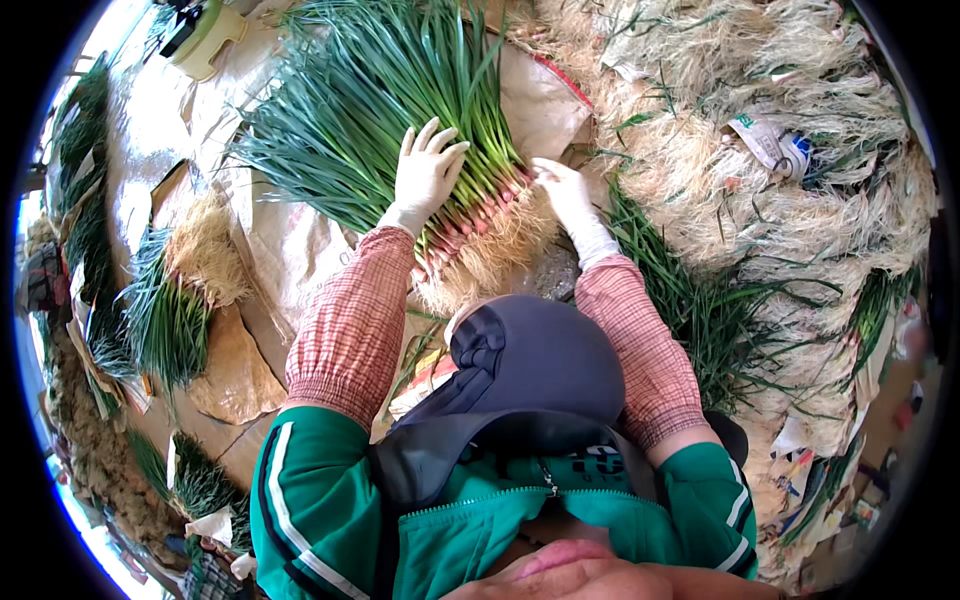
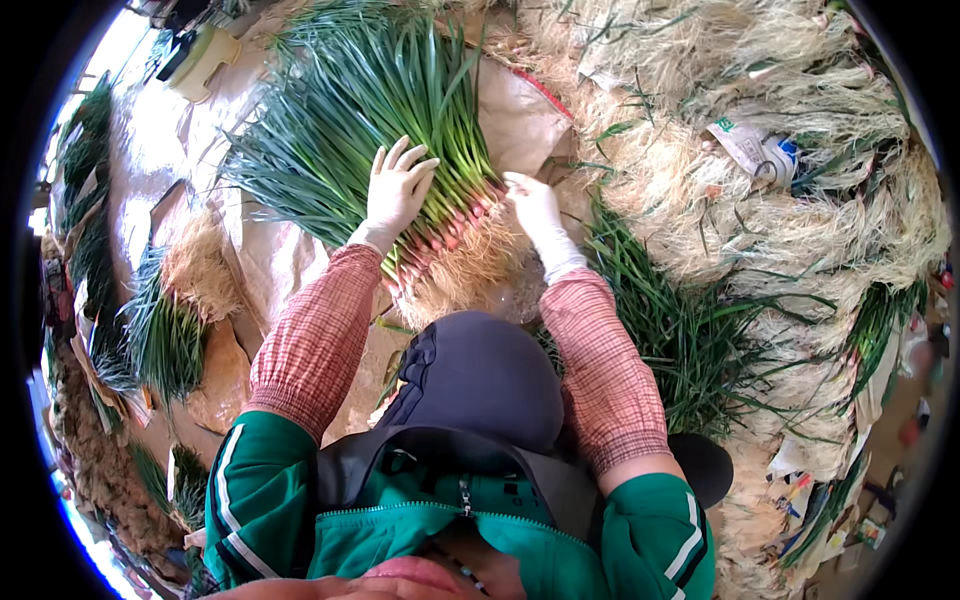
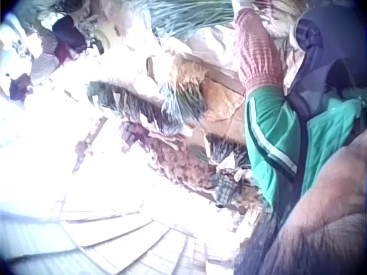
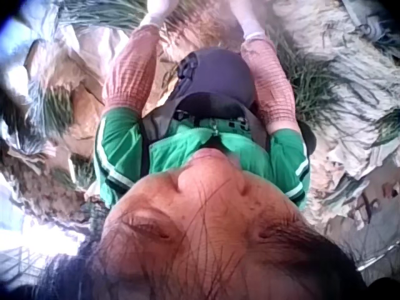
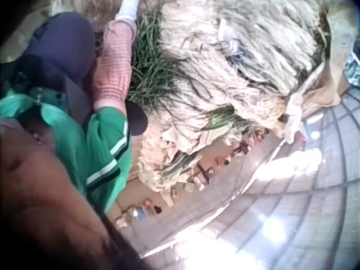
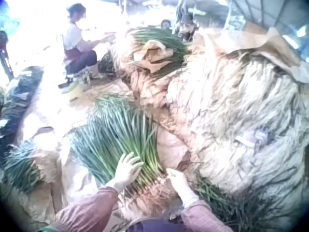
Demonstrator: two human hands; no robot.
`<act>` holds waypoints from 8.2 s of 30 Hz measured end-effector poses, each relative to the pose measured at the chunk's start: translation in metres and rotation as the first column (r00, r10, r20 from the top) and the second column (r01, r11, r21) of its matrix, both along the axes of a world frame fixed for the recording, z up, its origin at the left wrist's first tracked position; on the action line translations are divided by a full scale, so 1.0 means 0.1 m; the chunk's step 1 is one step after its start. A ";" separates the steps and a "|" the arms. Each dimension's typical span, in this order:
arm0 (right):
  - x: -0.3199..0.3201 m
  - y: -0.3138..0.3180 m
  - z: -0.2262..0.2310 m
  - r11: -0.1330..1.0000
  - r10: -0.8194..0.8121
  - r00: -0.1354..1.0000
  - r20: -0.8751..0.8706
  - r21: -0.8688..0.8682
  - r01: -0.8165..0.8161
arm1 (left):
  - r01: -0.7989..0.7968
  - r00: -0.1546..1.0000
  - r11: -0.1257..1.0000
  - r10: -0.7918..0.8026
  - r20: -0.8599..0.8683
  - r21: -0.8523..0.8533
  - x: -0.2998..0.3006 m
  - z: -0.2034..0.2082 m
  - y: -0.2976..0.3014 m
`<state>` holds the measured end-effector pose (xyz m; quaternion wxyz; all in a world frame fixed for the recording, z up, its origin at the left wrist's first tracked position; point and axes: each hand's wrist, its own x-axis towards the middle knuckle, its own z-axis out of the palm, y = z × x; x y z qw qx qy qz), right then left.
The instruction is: The person sits on the floor and cleans bunches of scallions by hand, removing outer layers and dead leaves. They handle individual bunches, place them onto a paper sack, and wrap the sack around them.
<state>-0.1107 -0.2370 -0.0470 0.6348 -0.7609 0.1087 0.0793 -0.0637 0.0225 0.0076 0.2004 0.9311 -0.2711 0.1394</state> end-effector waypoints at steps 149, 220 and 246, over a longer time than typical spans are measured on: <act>-0.36 -1.94 1.05 0.683 0.212 0.897 -0.388 -0.598 -0.420 | -0.021 0.565 -0.914 0.324 -0.759 -0.405 -5.87 0.23 3.09; 0.38 6.98 0.05 0.812 0.568 0.747 -0.344 0.382 -0.442 | -0.011 0.421 -0.256 0.876 -0.237 -0.967 -3.00 -0.55 5.41; -0.49 5.48 0.02 0.532 0.822 0.545 -0.168 -0.120 -0.838 | -0.620 0.390 -0.252 0.723 -0.571 -0.743 -2.97 0.01 6.58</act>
